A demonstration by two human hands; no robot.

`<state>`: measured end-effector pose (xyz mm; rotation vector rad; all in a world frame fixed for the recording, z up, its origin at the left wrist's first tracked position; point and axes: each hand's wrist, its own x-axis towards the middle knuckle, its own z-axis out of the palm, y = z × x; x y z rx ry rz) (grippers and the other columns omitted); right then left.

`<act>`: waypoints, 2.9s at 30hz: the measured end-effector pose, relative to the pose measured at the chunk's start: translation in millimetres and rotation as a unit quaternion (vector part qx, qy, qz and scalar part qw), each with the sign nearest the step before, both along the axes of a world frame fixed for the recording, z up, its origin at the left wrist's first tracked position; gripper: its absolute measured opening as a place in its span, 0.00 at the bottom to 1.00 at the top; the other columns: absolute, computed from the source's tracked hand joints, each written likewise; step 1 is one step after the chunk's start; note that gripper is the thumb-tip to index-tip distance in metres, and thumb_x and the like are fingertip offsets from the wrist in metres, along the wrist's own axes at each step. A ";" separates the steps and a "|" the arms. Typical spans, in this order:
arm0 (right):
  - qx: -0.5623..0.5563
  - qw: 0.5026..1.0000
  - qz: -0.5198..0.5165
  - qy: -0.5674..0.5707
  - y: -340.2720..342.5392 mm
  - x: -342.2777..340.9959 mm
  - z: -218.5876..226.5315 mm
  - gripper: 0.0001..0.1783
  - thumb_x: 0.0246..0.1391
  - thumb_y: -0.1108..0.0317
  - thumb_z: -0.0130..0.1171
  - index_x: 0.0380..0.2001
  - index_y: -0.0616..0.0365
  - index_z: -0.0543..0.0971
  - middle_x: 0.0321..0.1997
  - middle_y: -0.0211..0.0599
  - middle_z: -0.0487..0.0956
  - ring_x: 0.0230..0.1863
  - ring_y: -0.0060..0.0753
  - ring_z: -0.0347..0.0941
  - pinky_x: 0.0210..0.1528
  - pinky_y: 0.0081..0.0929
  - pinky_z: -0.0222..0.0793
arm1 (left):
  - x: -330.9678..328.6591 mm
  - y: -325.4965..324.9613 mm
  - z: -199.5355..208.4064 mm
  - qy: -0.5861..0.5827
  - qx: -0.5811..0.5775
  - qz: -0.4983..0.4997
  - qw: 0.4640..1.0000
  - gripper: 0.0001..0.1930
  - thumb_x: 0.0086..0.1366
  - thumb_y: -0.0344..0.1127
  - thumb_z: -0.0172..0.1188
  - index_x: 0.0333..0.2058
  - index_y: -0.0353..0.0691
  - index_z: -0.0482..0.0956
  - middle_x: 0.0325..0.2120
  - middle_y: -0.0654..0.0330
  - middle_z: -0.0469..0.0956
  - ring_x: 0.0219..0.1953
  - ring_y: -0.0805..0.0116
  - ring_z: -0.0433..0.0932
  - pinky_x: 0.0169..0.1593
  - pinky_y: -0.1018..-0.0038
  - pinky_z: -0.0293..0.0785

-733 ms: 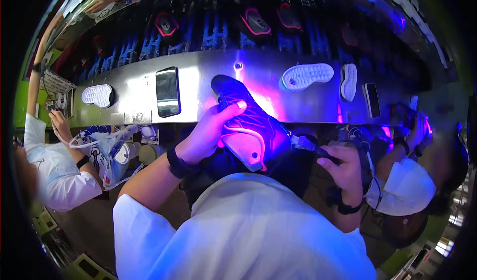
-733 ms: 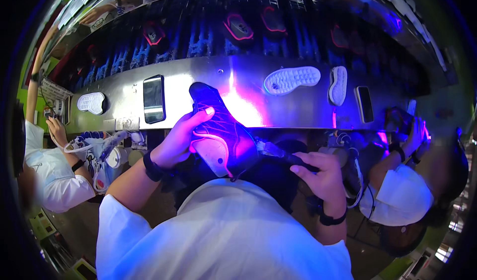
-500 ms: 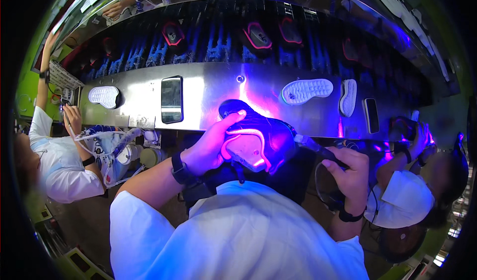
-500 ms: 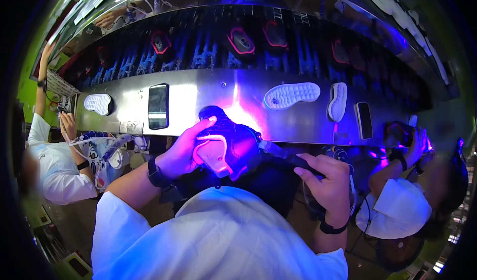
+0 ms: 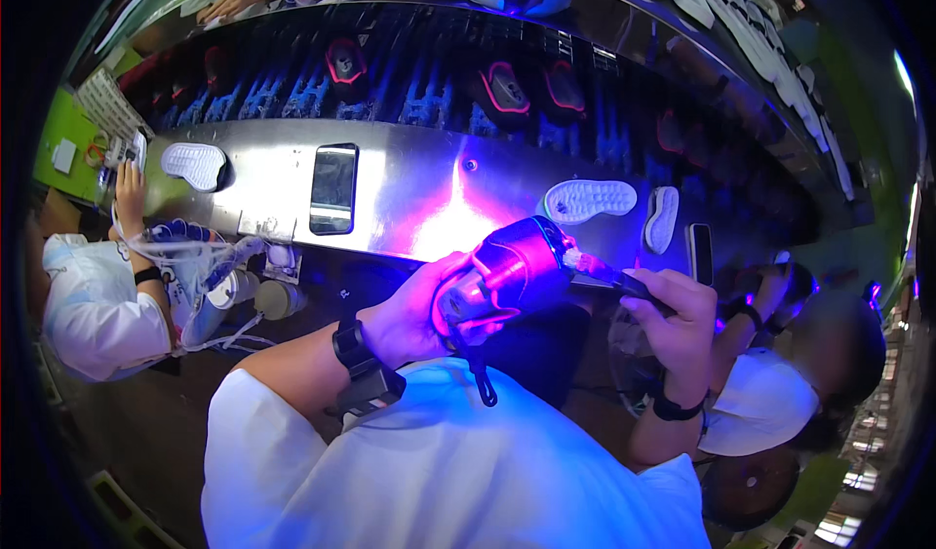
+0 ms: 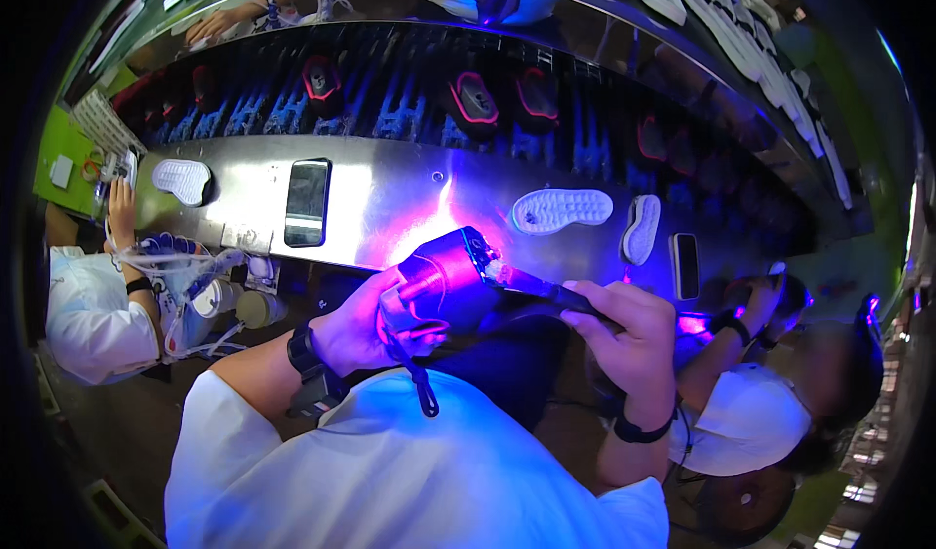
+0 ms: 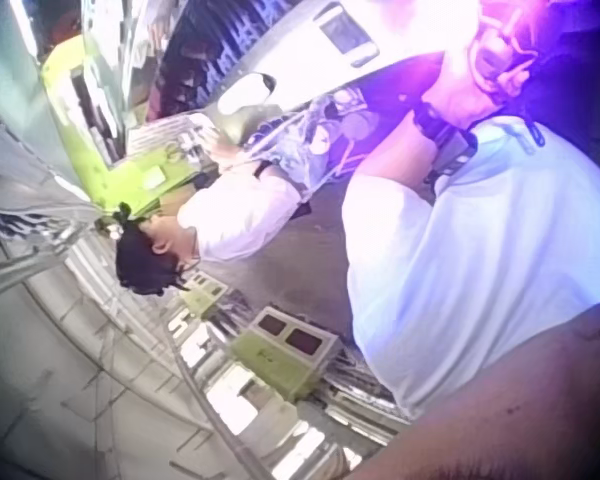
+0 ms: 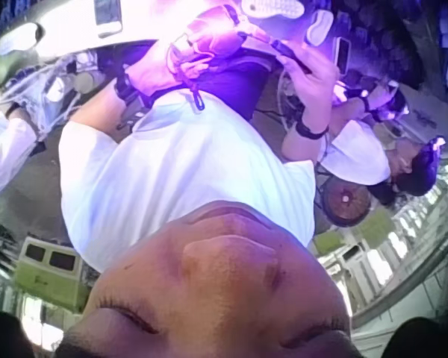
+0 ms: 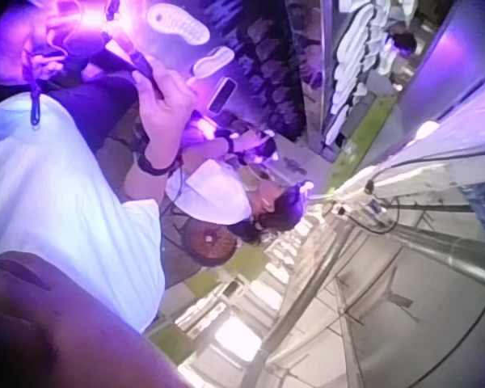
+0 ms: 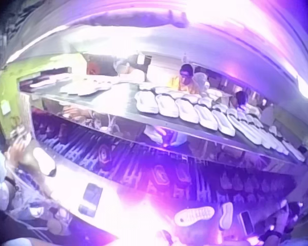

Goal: Applying adhesive to shoe uppers and lasts on a manufacturing conveyor line.

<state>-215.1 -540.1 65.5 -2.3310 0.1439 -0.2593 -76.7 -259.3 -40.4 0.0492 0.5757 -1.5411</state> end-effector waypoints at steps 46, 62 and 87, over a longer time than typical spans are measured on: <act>0.348 0.872 -0.338 0.067 -33.8 -85.7 -181.3 0.25 0.58 0.77 0.60 0.60 0.61 0.72 0.35 0.29 0.78 0.21 0.11 0.65 0.18 0.12 0.58 | 387.5 -126.0 -76.6 -0.840 0.471 -0.229 0.143 0.29 0.52 0.55 0.67 0.47 0.40 0.83 0.45 0.52 0.83 0.47 0.60 0.83 0.49 0.67 0.78; 0.398 0.868 -0.295 0.043 -22.6 -21.8 -207.4 0.26 0.57 0.79 0.59 0.60 0.64 0.71 0.34 0.28 0.79 0.21 0.12 0.64 0.21 0.13 0.58 | 318.3 -243.6 -129.2 -0.782 0.553 -0.244 0.151 0.24 0.62 0.46 0.55 0.54 0.45 0.78 0.51 0.47 0.79 0.56 0.53 0.78 0.54 0.63 0.78; 0.337 0.859 -0.376 0.081 -29.7 -110.9 -204.4 0.21 0.57 0.69 0.65 0.53 0.65 0.78 0.42 0.43 0.83 0.43 0.28 0.80 0.49 0.29 0.74 | 313.0 -310.2 -132.7 -0.910 0.295 -0.280 -0.088 0.15 0.62 0.44 0.57 0.39 0.38 0.82 0.35 0.49 0.83 0.40 0.51 0.82 0.46 0.55 0.78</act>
